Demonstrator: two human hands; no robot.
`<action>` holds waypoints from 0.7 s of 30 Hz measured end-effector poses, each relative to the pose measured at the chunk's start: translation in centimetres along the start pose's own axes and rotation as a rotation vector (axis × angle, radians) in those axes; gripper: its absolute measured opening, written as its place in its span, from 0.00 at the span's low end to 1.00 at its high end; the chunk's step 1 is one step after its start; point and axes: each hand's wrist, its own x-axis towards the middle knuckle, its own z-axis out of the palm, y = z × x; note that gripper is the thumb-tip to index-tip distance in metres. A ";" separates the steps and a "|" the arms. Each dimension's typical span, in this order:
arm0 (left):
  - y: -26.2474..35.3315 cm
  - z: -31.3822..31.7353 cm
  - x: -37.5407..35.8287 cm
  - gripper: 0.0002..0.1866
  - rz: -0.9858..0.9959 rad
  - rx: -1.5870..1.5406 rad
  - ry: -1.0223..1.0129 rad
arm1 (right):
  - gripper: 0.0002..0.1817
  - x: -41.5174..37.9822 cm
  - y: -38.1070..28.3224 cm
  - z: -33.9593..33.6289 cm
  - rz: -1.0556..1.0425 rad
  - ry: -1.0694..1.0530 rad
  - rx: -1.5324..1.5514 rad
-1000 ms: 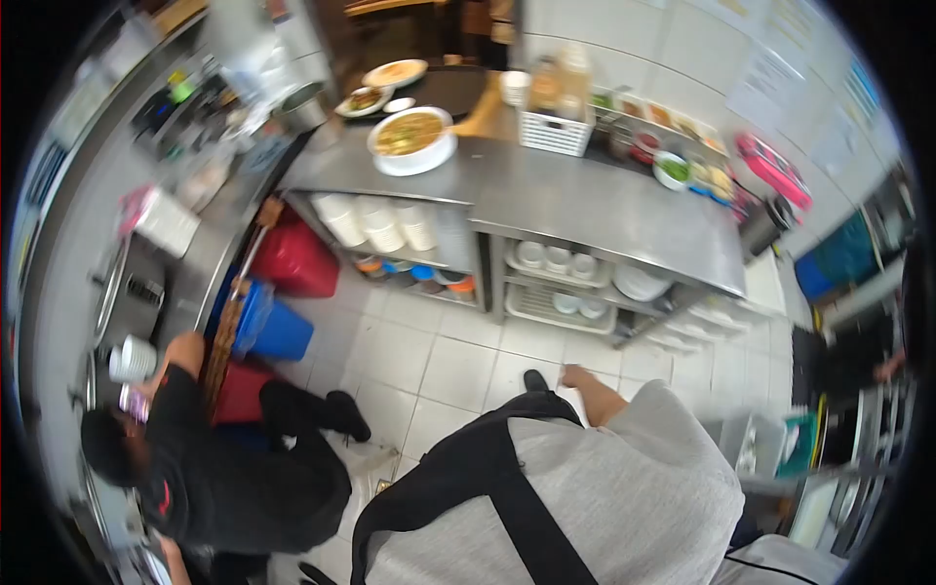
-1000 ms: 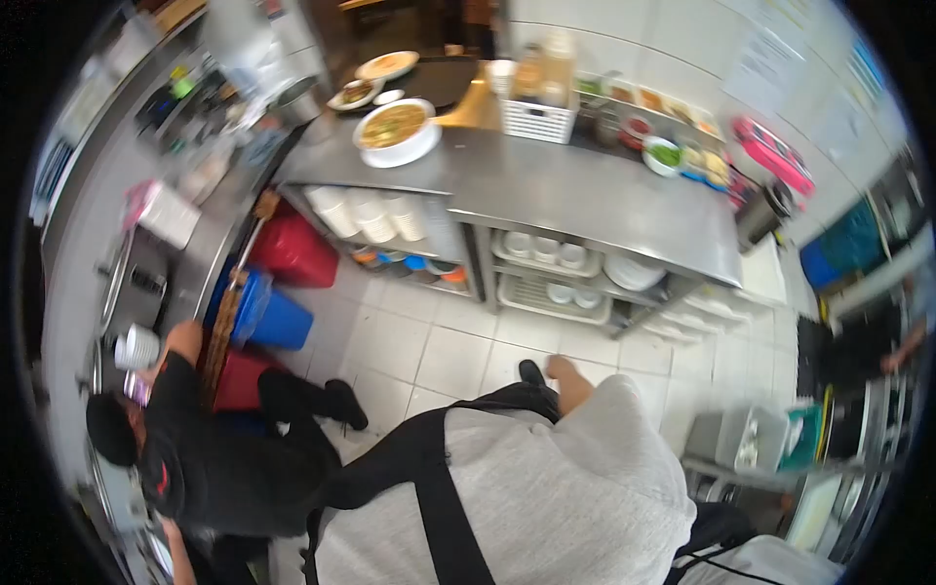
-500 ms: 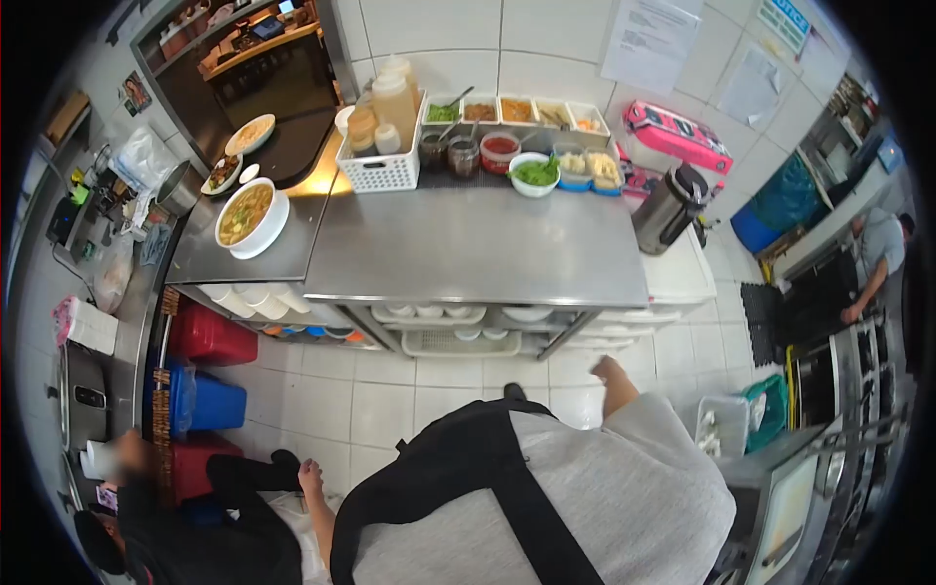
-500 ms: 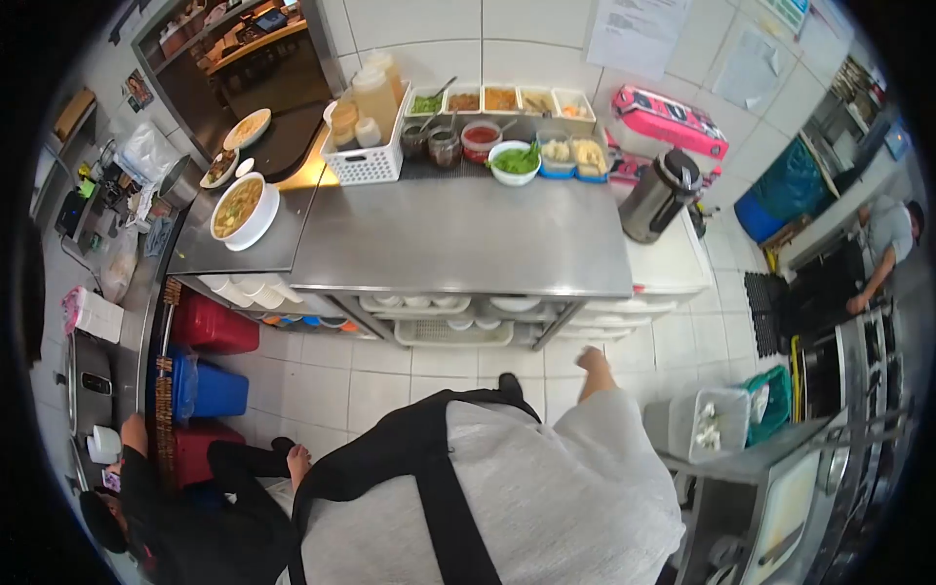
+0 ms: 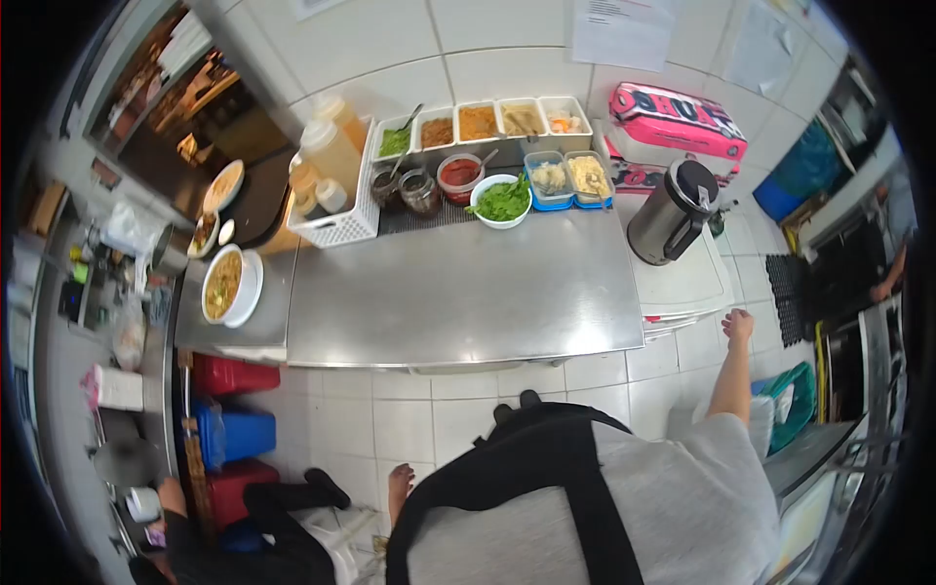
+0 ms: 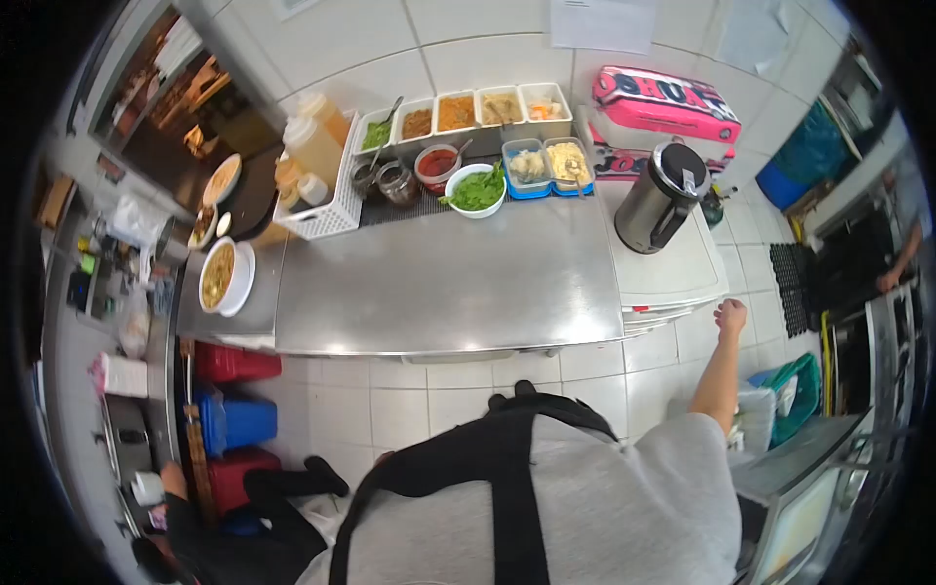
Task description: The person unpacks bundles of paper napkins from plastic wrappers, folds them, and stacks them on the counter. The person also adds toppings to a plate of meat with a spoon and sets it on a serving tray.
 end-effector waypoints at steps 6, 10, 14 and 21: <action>21.2 -1.3 -3.4 0.11 0.321 0.135 -0.185 | 0.09 -2.2 -10.3 -6.5 -0.078 0.068 -0.156; 33.0 4.8 -12.0 0.09 0.500 0.136 -0.292 | 0.13 4.9 -18.6 -3.5 -0.630 0.098 -0.471; 38.9 15.2 -17.6 0.07 0.787 0.016 -0.287 | 0.14 3.6 -32.4 8.7 -0.990 -0.165 -0.211; 43.0 33.8 -24.4 0.06 1.014 0.036 -0.400 | 0.17 -3.3 -43.2 27.7 -1.869 -0.457 -0.927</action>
